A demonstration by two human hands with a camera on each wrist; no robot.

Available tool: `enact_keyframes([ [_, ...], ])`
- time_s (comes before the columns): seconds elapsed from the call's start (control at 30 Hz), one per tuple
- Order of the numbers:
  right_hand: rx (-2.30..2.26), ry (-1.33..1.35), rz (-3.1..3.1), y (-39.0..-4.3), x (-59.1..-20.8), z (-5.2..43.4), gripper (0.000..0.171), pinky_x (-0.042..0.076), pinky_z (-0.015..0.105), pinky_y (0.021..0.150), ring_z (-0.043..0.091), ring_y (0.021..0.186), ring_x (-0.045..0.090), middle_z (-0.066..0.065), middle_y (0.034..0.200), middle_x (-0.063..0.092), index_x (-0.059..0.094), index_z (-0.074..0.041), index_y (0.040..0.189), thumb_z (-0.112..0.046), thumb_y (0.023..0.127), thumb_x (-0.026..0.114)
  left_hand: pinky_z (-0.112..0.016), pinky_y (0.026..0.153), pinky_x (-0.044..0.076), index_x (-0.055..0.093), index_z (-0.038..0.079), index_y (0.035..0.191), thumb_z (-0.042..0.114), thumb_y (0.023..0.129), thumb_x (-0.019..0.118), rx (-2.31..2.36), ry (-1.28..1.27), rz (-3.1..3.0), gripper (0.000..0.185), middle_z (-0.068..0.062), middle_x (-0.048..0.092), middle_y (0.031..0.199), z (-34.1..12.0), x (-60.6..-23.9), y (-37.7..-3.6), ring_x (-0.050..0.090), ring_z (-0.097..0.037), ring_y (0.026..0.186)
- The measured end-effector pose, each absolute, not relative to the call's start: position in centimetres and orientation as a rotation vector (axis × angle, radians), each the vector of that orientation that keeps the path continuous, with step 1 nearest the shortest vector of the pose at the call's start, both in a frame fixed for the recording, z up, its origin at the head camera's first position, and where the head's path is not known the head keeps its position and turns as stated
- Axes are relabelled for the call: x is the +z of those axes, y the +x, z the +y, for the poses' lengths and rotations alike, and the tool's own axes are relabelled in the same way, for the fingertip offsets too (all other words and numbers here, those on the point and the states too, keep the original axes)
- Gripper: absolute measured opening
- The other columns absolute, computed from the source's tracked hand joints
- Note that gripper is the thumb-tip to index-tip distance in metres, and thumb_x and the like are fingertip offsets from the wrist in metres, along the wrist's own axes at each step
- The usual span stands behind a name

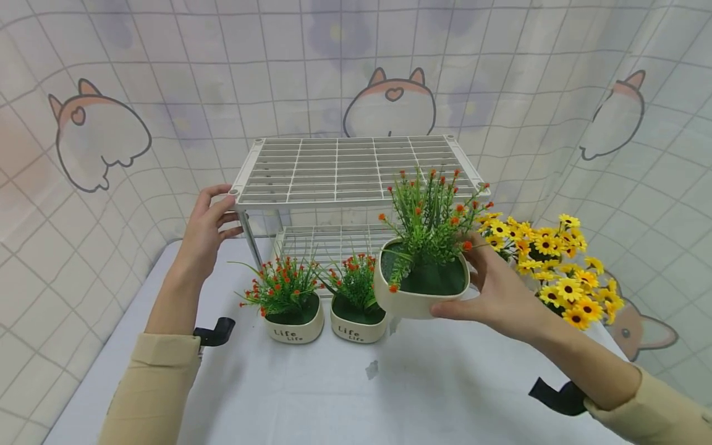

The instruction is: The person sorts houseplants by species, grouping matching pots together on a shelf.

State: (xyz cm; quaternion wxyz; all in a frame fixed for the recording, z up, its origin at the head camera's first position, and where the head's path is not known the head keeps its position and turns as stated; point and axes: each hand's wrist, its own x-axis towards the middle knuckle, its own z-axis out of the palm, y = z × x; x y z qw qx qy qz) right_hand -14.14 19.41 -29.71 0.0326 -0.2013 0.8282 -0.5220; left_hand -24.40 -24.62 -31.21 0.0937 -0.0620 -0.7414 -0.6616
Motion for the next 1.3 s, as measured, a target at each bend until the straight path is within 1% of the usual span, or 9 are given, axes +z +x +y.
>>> enact_keyframes([
  [0.03, -1.619, -0.641, 2.554, -14.4, -29.2, 19.2, 0.109, 0.031, 0.068, 0.108, 0.042, 0.146, 0.034, 0.015, 0.158, 0.037, 0.017, -0.008, 0.159, -0.017, 0.079, 0.091, -0.039, 0.096, 0.040, 0.035, 0.018, 0.146, 0.041, 0.110, 0.045, -1.963, -0.185, -2.200, 0.044, -0.002, 0.055, 0.125, -24.6, -31.2, -24.4, 0.054, -0.021, 0.114],
  [0.17, -1.647, -0.668, 2.573, -15.4, -27.1, 18.4, 0.110, 0.034, 0.065, 0.108, 0.037, 0.144, 0.037, 0.011, 0.157, 0.038, 0.016, -0.014, 0.161, -0.016, 0.079, 0.089, -0.039, 0.095, 0.040, 0.035, 0.019, 0.144, 0.039, 0.110, 0.045, -1.975, -0.191, -2.184, 0.041, -0.002, 0.056, 0.124, -24.5, -31.2, -24.4, 0.054, -0.019, 0.111],
  [0.23, -1.646, -0.668, 2.608, -16.1, -26.2, 18.0, 0.103, 0.034, 0.064, 0.109, 0.035, 0.142, 0.040, 0.011, 0.155, 0.040, 0.020, -0.011, 0.157, -0.016, 0.079, 0.089, -0.039, 0.094, 0.040, 0.036, 0.019, 0.143, 0.039, 0.110, 0.045, -1.975, -0.188, -2.180, 0.040, -0.002, 0.056, 0.123, -24.5, -31.2, -24.5, 0.054, -0.019, 0.110],
  [0.4, -1.690, -0.640, 2.658, -18.5, -24.2, 16.8, 0.086, 0.042, 0.054, 0.103, 0.028, 0.127, 0.052, 0.008, 0.144, 0.046, 0.034, -0.012, 0.144, -0.021, 0.079, 0.089, -0.039, 0.093, 0.040, 0.037, 0.019, 0.142, 0.038, 0.110, 0.045, -1.976, -0.177, -2.173, 0.038, -0.001, 0.057, 0.122, -24.3, -31.1, -24.4, 0.055, -0.018, 0.109],
  [0.57, -1.796, -0.610, 2.628, -21.2, -23.4, 15.2, 0.085, 0.047, 0.048, 0.099, 0.025, 0.120, 0.054, 0.005, 0.141, 0.046, 0.036, -0.015, 0.145, -0.021, 0.079, 0.090, -0.039, 0.093, 0.040, 0.037, 0.020, 0.142, 0.038, 0.110, 0.045, -1.980, -0.168, -2.168, 0.038, -0.001, 0.056, 0.121, -24.2, -31.1, -24.4, 0.055, -0.020, 0.110],
  [0.8, -1.808, -0.535, 2.681, -24.5, -23.2, 12.4, 0.094, 0.046, 0.046, 0.097, 0.024, 0.126, 0.046, 0.009, 0.145, 0.044, 0.035, -0.012, 0.150, -0.025, 0.076, 0.092, -0.039, 0.093, 0.040, 0.037, 0.020, 0.141, 0.038, 0.110, 0.045, -1.974, -0.164, -2.167, 0.038, -0.001, 0.056, 0.120, -24.2, -31.2, -24.5, 0.055, -0.018, 0.108],
  [1.07, -1.883, -0.522, 2.626, -27.0, -23.0, 8.7, 0.093, 0.049, 0.040, 0.095, 0.025, 0.119, 0.052, 0.014, 0.136, 0.044, 0.031, -0.007, 0.148, -0.019, 0.078, 0.091, -0.038, 0.091, 0.040, 0.038, 0.020, 0.140, 0.037, 0.110, 0.046, -2.010, -0.173, -2.138, 0.036, -0.003, 0.056, 0.120, -24.3, -31.4, -24.5, 0.055, -0.017, 0.107],
  [1.2, -1.872, -0.490, 2.660, -27.6, -23.2, 7.0, 0.088, 0.050, 0.036, 0.091, 0.024, 0.114, 0.055, 0.012, 0.132, 0.046, 0.034, -0.008, 0.145, -0.025, 0.079, 0.091, -0.037, 0.090, 0.041, 0.038, 0.021, 0.139, 0.037, 0.109, 0.046, -2.014, -0.176, -2.128, 0.035, -0.002, 0.057, 0.119, -24.3, -31.4, -24.6, 0.055, -0.017, 0.107],
  [1.3, -1.832, -0.477, 2.684, -27.7, -23.4, 6.1, 0.089, 0.050, 0.036, 0.092, 0.023, 0.118, 0.053, 0.011, 0.139, 0.046, 0.034, -0.010, 0.150, -0.031, 0.082, 0.088, -0.036, 0.090, 0.041, 0.039, 0.022, 0.138, 0.037, 0.109, 0.047, -2.018, -0.175, -2.123, 0.034, 0.000, 0.057, 0.118, -24.2, -31.4, -24.6, 0.055, -0.018, 0.107],
])
